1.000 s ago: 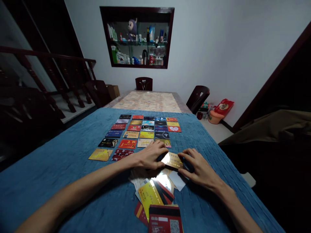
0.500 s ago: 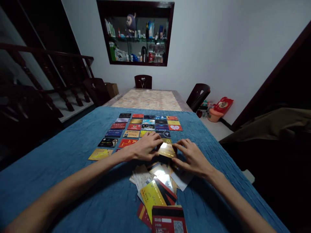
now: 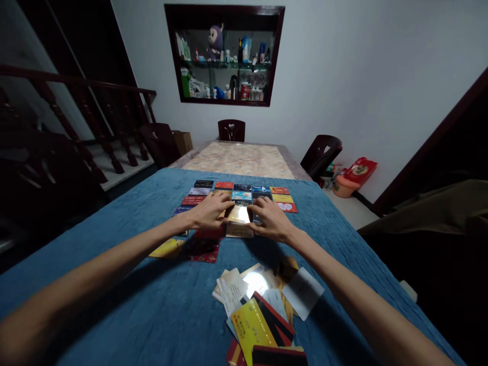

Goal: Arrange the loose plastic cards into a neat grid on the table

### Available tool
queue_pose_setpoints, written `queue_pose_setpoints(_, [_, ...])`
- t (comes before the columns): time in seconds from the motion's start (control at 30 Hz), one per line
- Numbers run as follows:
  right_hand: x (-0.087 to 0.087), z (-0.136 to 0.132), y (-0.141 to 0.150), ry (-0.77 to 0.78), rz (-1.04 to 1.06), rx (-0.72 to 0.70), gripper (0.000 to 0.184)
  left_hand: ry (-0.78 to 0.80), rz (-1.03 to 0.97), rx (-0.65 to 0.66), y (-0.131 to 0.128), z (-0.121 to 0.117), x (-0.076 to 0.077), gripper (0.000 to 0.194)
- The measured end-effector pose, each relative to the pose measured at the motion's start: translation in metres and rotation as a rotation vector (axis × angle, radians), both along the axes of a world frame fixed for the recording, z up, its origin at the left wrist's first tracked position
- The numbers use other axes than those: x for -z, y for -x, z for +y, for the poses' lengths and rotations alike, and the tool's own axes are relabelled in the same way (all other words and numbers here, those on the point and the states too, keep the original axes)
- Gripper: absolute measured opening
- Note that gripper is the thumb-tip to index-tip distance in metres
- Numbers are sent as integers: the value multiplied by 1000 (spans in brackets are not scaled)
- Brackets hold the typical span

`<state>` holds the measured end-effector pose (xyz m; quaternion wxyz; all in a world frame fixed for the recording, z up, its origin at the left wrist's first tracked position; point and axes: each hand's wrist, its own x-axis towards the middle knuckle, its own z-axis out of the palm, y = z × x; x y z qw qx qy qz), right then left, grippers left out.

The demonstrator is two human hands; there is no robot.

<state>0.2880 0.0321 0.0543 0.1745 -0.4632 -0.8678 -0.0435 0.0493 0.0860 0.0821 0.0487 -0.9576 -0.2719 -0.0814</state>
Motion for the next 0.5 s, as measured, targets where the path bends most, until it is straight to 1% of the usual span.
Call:
queue_pose_setpoints(0.1, [-2,21,13,-3,-20,2,34,18,-13,-53,12,13,-4,29])
queue_pose_setpoints(0.23, [-5,47,28,2,-39,-5,27,29,27,-122,24,30,-7,31])
queue_pose_setpoints(0.37, [-3,72,39,18,-55,23,27,27,49,-186,31,49,-8,29])
queue_pose_setpoints(0.5, [0,97,46,37,-68,69,24,75,46,-240,33,71,-5,31])
